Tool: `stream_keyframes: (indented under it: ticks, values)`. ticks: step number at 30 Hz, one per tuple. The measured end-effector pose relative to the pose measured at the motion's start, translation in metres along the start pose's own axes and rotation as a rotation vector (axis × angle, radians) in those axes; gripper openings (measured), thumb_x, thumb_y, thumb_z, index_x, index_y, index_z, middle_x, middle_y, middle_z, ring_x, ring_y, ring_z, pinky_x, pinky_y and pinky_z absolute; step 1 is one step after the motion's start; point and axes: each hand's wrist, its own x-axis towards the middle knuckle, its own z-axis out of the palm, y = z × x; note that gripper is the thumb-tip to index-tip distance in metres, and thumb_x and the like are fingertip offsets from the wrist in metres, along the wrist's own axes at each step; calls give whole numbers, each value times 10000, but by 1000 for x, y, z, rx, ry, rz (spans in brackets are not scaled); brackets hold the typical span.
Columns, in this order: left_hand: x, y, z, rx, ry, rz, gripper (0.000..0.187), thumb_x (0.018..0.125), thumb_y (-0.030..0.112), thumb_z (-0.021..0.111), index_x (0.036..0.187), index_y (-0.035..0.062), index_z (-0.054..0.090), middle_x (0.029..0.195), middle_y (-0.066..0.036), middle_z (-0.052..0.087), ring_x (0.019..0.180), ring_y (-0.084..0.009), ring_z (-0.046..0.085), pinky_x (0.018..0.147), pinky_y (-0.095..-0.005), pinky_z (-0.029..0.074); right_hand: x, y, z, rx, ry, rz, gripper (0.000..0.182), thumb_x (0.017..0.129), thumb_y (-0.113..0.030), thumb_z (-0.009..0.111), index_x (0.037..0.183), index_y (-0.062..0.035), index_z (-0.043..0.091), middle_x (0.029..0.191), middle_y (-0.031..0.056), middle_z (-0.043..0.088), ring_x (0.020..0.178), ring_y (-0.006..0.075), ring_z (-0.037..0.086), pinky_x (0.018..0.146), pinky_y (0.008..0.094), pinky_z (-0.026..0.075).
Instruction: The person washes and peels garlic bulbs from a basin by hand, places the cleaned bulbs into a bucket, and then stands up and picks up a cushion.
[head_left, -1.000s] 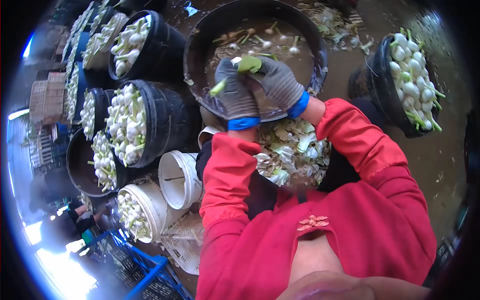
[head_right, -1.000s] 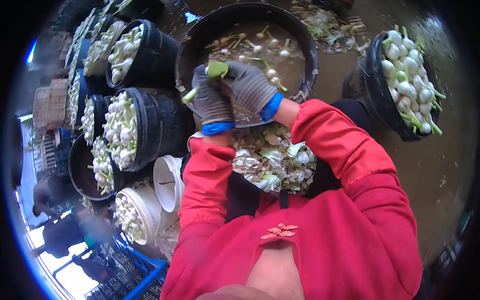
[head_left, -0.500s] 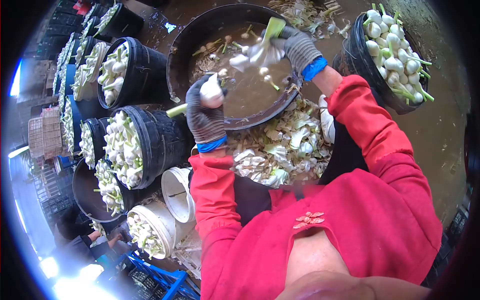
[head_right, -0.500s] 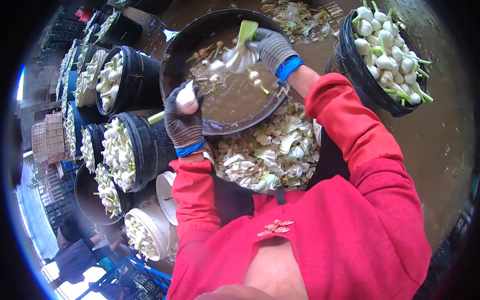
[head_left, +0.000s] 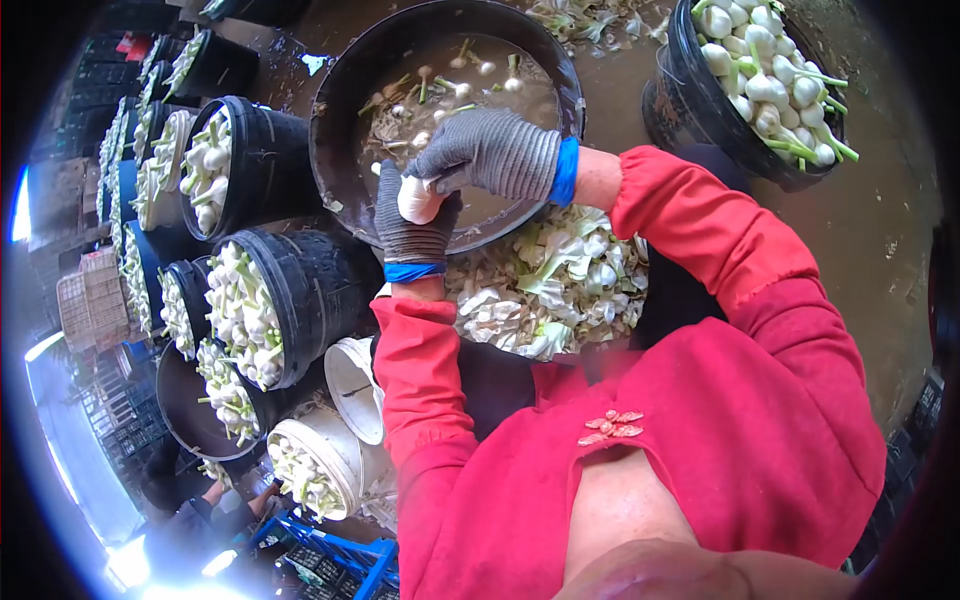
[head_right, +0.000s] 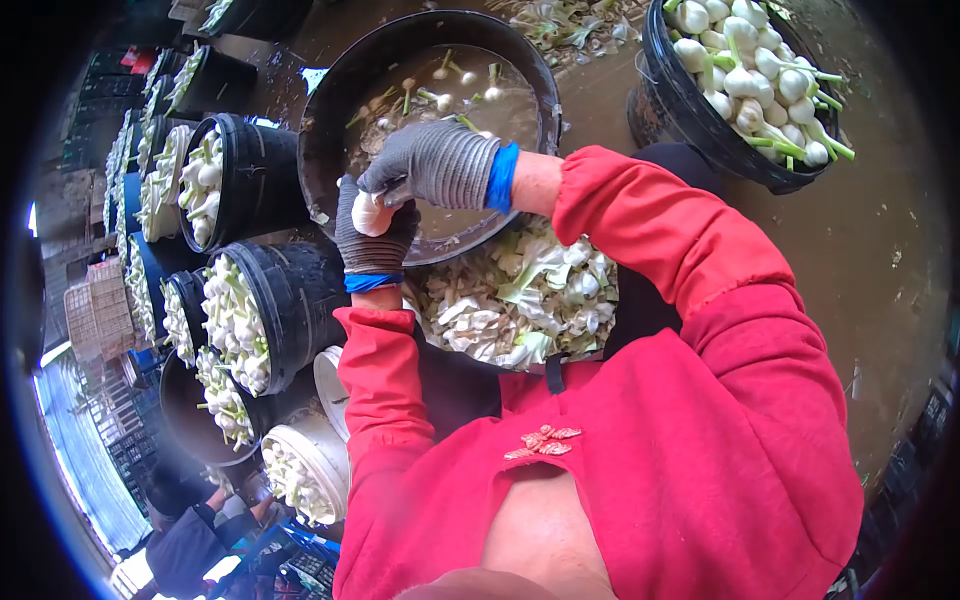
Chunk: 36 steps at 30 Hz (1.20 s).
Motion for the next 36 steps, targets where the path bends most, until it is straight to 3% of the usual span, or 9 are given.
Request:
stream_keyframes:
  ticks: [6, 9, 15, 16, 19, 22, 26, 34, 36]
  values:
    - [5, 17, -13, -84, -181, 92, 346, 893, 380, 417, 939, 65, 553, 808, -61, 601, 567, -167, 530, 489, -272, 422, -32, -25, 39, -191, -896, -79, 176, 722, -188, 584, 802, -42, 642, 753, 154, 626, 694, 352, 595, 599, 430, 458]
    - [17, 31, -33, -104, -75, 186, 290, 878, 381, 462, 905, 109, 560, 764, -27, 576, 537, -125, 496, 449, -255, 380, -72, -22, 67, -108, -1490, -64, 505, 757, -330, 622, 1190, -83, 540, 1161, 166, 562, 1053, 297, 541, 895, 415, 400]
    - [-5, -9, 10, 650, -208, 554, 493, 909, 410, 432, 1170, 3, 528, 1117, -83, 563, 962, -196, 558, 772, -312, 480, -66, 3, 6, 1235, 38, 1104, 642, 765, -498, 616, 1206, -60, 459, 1062, 135, 592, 895, 269, 600, 762, 309, 481]
    - [-9, -16, 23, 600, -553, 379, 595, 884, 410, 486, 1300, -4, 390, 1231, -111, 485, 1093, -226, 492, 878, -334, 439, -73, 21, 2, 434, 89, 522, 583, 819, -475, 557, 1201, -48, 447, 1059, 121, 590, 880, 253, 602, 741, 312, 491]
    - [-22, -38, 41, 620, -663, 335, 889, 753, 508, 626, 1387, 33, 222, 1366, -132, 327, 1128, -256, 474, 871, -362, 448, -95, 38, 1, 648, 273, 186, 395, 892, -339, 496, 1152, -42, 470, 1010, 72, 599, 822, 215, 600, 750, 346, 488]
    - [-13, -25, 35, 637, -411, 361, 868, 768, 632, 522, 1390, 97, 238, 1355, -162, 334, 1092, -277, 483, 886, -415, 419, -119, 56, -59, -491, 267, -58, 312, 854, -293, 547, 1052, -52, 548, 908, 45, 623, 754, 191, 595, 707, 321, 478]
    - [7, -8, 7, 323, -151, 252, 674, 844, 567, 464, 1312, 89, 378, 1232, -150, 458, 1037, -290, 504, 899, -435, 403, -163, 53, -186, 21, 764, 643, 288, 780, -215, 597, 1017, -55, 566, 955, 82, 608, 827, 223, 576, 731, 314, 462]
    - [-1, -3, 12, 182, 28, 286, 453, 897, 422, 475, 1170, 62, 511, 1079, -122, 569, 935, -261, 557, 866, -415, 430, -134, 67, -194, -1240, 609, 323, 251, 827, -229, 607, 934, -4, 585, 970, 121, 617, 857, 237, 584, 756, 312, 468]
    - [2, 0, 10, 135, 39, 272, 394, 908, 378, 475, 1137, 61, 534, 1051, -121, 582, 911, -254, 567, 852, -409, 440, -108, 112, -126, -490, 613, 393, 213, 819, -158, 574, 999, -44, 589, 1014, 103, 600, 994, 228, 552, 863, 313, 438]
